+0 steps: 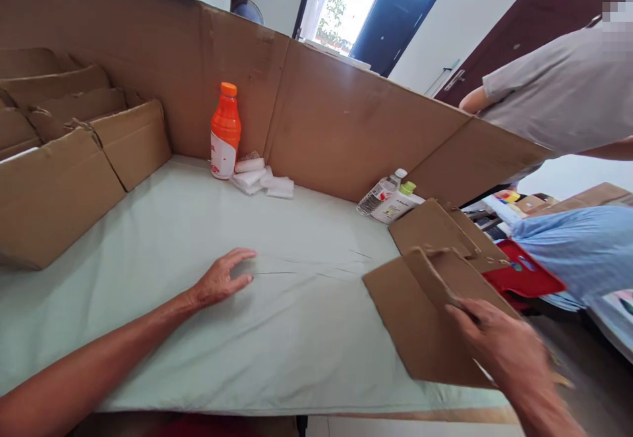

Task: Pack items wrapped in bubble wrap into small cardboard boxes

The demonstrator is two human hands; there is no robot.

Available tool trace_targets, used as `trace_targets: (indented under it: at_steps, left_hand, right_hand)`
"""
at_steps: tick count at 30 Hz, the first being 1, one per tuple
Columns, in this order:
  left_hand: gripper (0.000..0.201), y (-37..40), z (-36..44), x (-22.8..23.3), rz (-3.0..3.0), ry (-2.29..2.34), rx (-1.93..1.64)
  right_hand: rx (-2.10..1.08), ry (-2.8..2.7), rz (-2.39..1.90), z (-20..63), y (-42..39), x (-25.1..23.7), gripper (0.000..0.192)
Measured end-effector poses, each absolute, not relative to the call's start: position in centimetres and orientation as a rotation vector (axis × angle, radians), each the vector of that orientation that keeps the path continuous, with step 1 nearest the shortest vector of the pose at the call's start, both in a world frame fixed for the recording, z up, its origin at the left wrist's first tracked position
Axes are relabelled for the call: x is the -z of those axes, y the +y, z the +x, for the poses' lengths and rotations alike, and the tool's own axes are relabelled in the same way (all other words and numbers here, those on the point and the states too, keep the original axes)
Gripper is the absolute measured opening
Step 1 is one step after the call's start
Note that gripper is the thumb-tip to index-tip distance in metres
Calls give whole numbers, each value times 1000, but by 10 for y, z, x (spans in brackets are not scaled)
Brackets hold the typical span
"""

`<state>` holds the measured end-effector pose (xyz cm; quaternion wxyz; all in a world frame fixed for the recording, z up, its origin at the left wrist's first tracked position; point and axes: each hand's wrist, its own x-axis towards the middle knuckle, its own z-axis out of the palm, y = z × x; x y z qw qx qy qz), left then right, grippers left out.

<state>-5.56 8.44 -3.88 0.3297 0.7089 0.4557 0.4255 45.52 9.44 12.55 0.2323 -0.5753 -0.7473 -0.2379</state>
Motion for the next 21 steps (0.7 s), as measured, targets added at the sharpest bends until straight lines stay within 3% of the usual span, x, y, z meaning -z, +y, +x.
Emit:
trace_targets:
  at_steps: [4, 10, 16, 21]
  left_hand:
    - [57, 101, -82, 35, 1660, 1276, -1255]
    - [77, 113, -100, 34, 1511, 1248, -1303]
    - [91, 110, -94, 35, 1447, 1133, -1240]
    - [85, 111, -90, 44, 1447, 1239, -1240]
  right_hand:
    - [427, -2405, -1390, 336, 87, -123, 36]
    - [385, -2483, -1048, 194, 91, -125, 21]
    - [195, -1963, -1094, 207, 89, -111, 20]
    - [-415, -1463, -1482, 255, 105, -57, 38]
